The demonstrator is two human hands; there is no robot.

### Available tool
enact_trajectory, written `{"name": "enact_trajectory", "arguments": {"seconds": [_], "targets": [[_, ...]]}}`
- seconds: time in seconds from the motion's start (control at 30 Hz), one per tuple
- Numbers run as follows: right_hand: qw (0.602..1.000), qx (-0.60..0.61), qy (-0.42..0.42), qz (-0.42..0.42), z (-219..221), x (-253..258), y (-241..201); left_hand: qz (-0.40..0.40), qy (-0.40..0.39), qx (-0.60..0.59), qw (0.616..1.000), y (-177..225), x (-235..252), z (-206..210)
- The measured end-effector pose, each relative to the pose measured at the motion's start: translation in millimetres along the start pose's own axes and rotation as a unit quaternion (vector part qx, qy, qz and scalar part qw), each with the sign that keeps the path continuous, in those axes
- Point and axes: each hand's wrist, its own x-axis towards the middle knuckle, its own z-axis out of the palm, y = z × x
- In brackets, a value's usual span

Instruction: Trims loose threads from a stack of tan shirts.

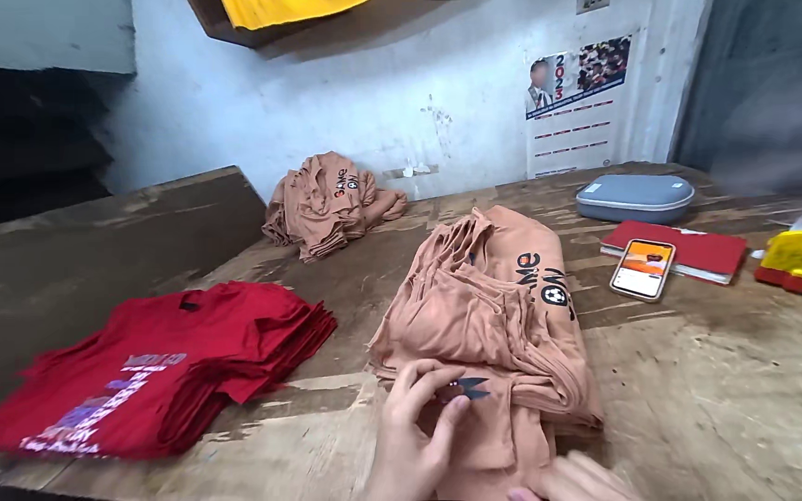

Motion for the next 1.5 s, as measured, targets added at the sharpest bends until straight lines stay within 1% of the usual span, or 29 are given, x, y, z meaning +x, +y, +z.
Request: {"name": "enact_trajectory", "arguments": {"seconds": [0.03, 0.1, 0.17, 0.2, 0.27, 0.3, 0.4, 0.53, 0.6, 0.63, 0.7, 0.8, 0.83, 0.9, 1.03, 1.13, 1.2, 1.23, 1.3, 1.37, 1.4, 1.43, 1.5], "targets": [[0.999, -0.003, 0.049, -0.009, 10.6, 7.6, -0.6, -0.021, 0.012, -0.009, 1.0, -1.6, -4.8, -0.5], [0.994, -0.026, 0.102, -0.003, 28.2, 15.8, -0.3, -0.048, 0.032, -0.014, 0.998, -1.3, -11.9, -0.7], [0.987, -0.006, 0.154, 0.041, 37.8, 14.1, 1.8, -0.042, 0.023, -0.018, 0.999, 3.9, -17.6, -1.4], [0.985, 0.014, 0.159, 0.065, 38.3, 12.4, 3.3, -0.031, 0.009, -0.007, 0.999, 8.9, -19.8, -2.2], [0.982, 0.053, 0.147, 0.101, 41.0, 5.2, 8.1, 0.001, -0.026, 0.047, 0.999, 20.8, -28.0, -2.9], [0.98, 0.064, 0.154, 0.106, 44.0, -0.8, 10.2, 0.029, -0.036, 0.086, 0.995, 25.4, -33.7, -2.0], [0.97, 0.076, 0.209, 0.098, 46.8, -14.1, 11.9, 0.128, -0.036, 0.191, 0.973, 35.5, -41.9, 3.9], [0.959, 0.111, 0.245, 0.092, 46.7, -18.7, 7.7, 0.194, -0.037, 0.295, 0.935, 44.7, -45.5, 15.0], [0.959, 0.12, 0.244, 0.074, 46.8, -17.3, 5.9, 0.209, -0.03, 0.308, 0.928, 41.3, -42.9, 19.7], [0.962, 0.117, 0.238, 0.064, 46.5, -16.9, 6.5, 0.205, -0.024, 0.305, 0.93, 39.7, -41.7, 19.9], [0.965, 0.111, 0.229, 0.057, 45.7, -16.5, 8.8, 0.171, -0.011, 0.288, 0.942, 39.9, -41.1, 16.3], [0.968, 0.115, 0.201, 0.099, 45.5, -8.4, 11.2, 0.129, -0.005, 0.268, 0.955, 41.1, -40.3, 10.0], [0.966, 0.131, 0.189, 0.117, 47.6, -5.8, 11.6, 0.129, -0.003, 0.267, 0.955, 41.1, -41.3, 9.2], [0.954, 0.176, 0.199, 0.138, 50.9, -4.7, 11.5, 0.136, -0.005, 0.271, 0.953, 43.0, -43.6, 8.3], [0.94, 0.217, 0.232, 0.123, 50.6, -9.4, 11.3, 0.174, -0.01, 0.298, 0.938, 43.2, -46.4, 12.5], [0.941, 0.216, 0.238, 0.104, 50.6, -11.8, 9.6, 0.203, -0.013, 0.321, 0.925, 37.8, -47.1, 20.0], [0.945, 0.208, 0.233, 0.095, 49.5, -12.6, 11.2, 0.201, -0.003, 0.314, 0.928, 36.2, -47.0, 21.8], [0.947, 0.202, 0.23, 0.097, 48.3, -12.3, 12.4, 0.187, 0.007, 0.302, 0.935, 37.2, -47.0, 21.6], [0.953, 0.177, 0.215, 0.117, 46.1, -10.0, 14.7, 0.125, 0.007, 0.271, 0.954, 40.7, -47.6, 18.0], [0.962, 0.153, 0.185, 0.129, 45.4, -4.8, 16.3, 0.043, -0.038, 0.245, 0.968, 42.5, -49.2, 8.1], [0.964, 0.153, 0.177, 0.128, 46.2, -1.9, 16.8, 0.023, -0.055, 0.243, 0.968, 38.8, -51.2, 4.3], [0.963, 0.164, 0.175, 0.127, 46.7, -0.2, 16.7, 0.028, -0.061, 0.248, 0.966, 32.8, -55.9, 1.4], [0.956, 0.199, 0.184, 0.116, 44.8, 0.0, 15.8, 0.086, -0.071, 0.251, 0.962, 26.0, -71.5, -4.5]]}}
